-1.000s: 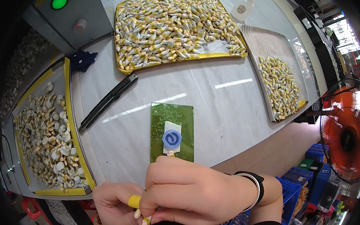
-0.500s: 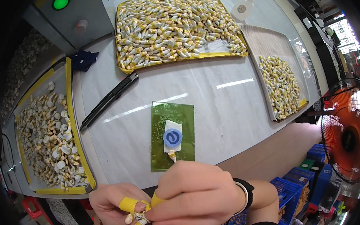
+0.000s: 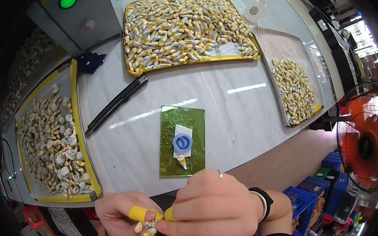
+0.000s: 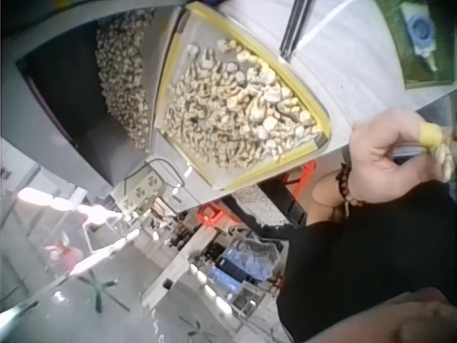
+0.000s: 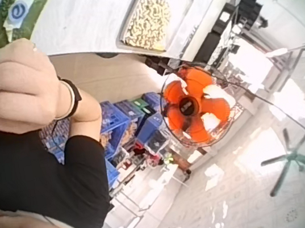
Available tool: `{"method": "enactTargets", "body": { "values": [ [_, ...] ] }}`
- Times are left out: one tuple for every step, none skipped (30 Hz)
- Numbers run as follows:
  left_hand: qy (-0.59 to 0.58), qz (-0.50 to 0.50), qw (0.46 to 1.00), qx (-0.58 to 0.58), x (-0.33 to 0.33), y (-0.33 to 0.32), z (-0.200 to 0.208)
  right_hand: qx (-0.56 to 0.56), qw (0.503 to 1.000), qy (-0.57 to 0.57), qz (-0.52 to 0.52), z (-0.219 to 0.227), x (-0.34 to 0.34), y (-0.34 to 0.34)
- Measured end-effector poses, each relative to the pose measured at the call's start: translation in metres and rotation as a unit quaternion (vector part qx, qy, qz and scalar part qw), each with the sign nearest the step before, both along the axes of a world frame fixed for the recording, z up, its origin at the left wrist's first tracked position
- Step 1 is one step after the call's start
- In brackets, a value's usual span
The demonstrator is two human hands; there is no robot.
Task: The person repeatedly picks up small white and yellow plastic components from a tray, inserts a yellow piece into the white piece, and places the assembled unit onto a separate tray. The process is repetitive and involves manual dexterity with small parts.
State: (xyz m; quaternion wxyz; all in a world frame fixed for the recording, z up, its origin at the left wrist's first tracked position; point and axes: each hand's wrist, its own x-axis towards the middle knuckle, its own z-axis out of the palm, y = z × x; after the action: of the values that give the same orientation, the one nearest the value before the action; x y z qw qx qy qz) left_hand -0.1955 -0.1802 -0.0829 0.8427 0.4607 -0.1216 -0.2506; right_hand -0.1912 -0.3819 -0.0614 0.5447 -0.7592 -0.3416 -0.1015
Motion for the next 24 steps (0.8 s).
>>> {"method": "enactTargets", "body": {
  "values": [
    [0.005, -0.013, 1.000, -0.009, 0.001, 0.001, 0.000, 0.033, 0.999, 0.032, 0.018, -0.002, 0.002, -0.002],
    [0.010, -0.025, 0.999, -0.018, 0.001, 0.001, 0.000, 0.041, 0.996, 0.073, 0.030, 0.000, 0.003, -0.003],
    [-0.010, -0.033, 0.999, -0.021, 0.003, 0.000, 0.000, 0.048, 0.991, 0.114, 0.041, 0.002, 0.004, -0.004],
    [-0.030, -0.040, 0.999, -0.022, 0.006, -0.001, -0.002, 0.058, 0.985, 0.156, 0.054, 0.003, 0.005, -0.005],
    [-0.049, -0.046, 0.997, -0.023, 0.008, -0.002, -0.003, 0.065, 0.980, 0.175, 0.063, 0.003, 0.005, -0.004],
    [-0.055, -0.053, 0.997, -0.005, 0.008, -0.001, -0.003, 0.070, 0.976, 0.193, 0.079, 0.004, 0.006, -0.004],
    [-0.060, -0.060, 0.996, 0.014, 0.009, 0.001, -0.004, 0.074, 0.970, 0.211, 0.096, 0.004, 0.007, -0.003],
    [-0.065, -0.066, 0.995, 0.033, 0.009, 0.002, -0.004, 0.079, 0.964, 0.229, 0.113, 0.005, 0.008, -0.004],
    [-0.066, -0.066, 0.995, 0.037, 0.008, 0.001, -0.005, 0.069, 0.959, 0.248, 0.120, 0.006, 0.009, -0.004],
    [-0.068, -0.067, 0.995, 0.039, 0.009, 0.001, -0.005, 0.059, 0.954, 0.266, 0.125, 0.009, 0.010, -0.005],
    [-0.069, -0.068, 0.994, 0.042, 0.009, 0.001, -0.005, 0.048, 0.949, 0.284, 0.131, 0.011, 0.010, -0.006],
    [-0.069, -0.066, 0.994, 0.044, 0.009, 0.000, -0.005, 0.045, 0.950, 0.282, 0.129, 0.011, 0.010, -0.006],
    [-0.070, -0.064, 0.994, 0.047, 0.009, 0.000, -0.003, 0.043, 0.951, 0.279, 0.128, 0.010, 0.009, -0.005],
    [-0.070, -0.062, 0.994, 0.050, 0.009, 0.000, -0.003, 0.040, 0.952, 0.277, 0.128, 0.010, 0.009, -0.004],
    [-0.075, -0.068, 0.994, 0.045, 0.009, -0.001, -0.003, 0.036, 0.954, 0.270, 0.129, 0.011, 0.009, -0.004],
    [-0.083, -0.070, 0.993, 0.048, 0.010, 0.001, -0.002, 0.037, 0.955, 0.258, 0.138, 0.010, 0.012, -0.001],
    [-0.091, -0.070, 0.992, 0.052, 0.010, 0.002, -0.002, 0.039, 0.957, 0.247, 0.149, 0.009, 0.014, 0.002],
    [-0.082, -0.082, 0.992, 0.046, 0.009, 0.001, -0.002, 0.035, 0.957, 0.252, 0.136, 0.010, 0.014, 0.002],
    [-0.074, -0.090, 0.992, 0.051, 0.008, 0.001, -0.003, 0.040, 0.957, 0.254, 0.130, 0.009, 0.011, 0.003],
    [-0.067, -0.099, 0.991, 0.055, 0.008, 0.003, 0.000, 0.045, 0.958, 0.255, 0.123, 0.008, 0.008, 0.002],
    [-0.073, -0.122, 0.985, 0.103, 0.011, 0.008, 0.006, 0.057, 0.958, 0.255, 0.115, 0.006, 0.005, 0.002],
    [-0.135, -0.100, 0.975, 0.146, 0.012, 0.017, 0.013, 0.066, 0.960, 0.244, 0.120, 0.004, 0.006, 0.007],
    [-0.196, -0.083, 0.960, 0.183, 0.014, 0.026, 0.020, 0.072, 0.962, 0.234, 0.118, 0.005, 0.006, 0.008],
    [-0.255, -0.068, 0.939, 0.220, 0.016, 0.037, 0.030, 0.077, 0.964, 0.226, 0.116, 0.006, 0.006, 0.010]
  ]
}}
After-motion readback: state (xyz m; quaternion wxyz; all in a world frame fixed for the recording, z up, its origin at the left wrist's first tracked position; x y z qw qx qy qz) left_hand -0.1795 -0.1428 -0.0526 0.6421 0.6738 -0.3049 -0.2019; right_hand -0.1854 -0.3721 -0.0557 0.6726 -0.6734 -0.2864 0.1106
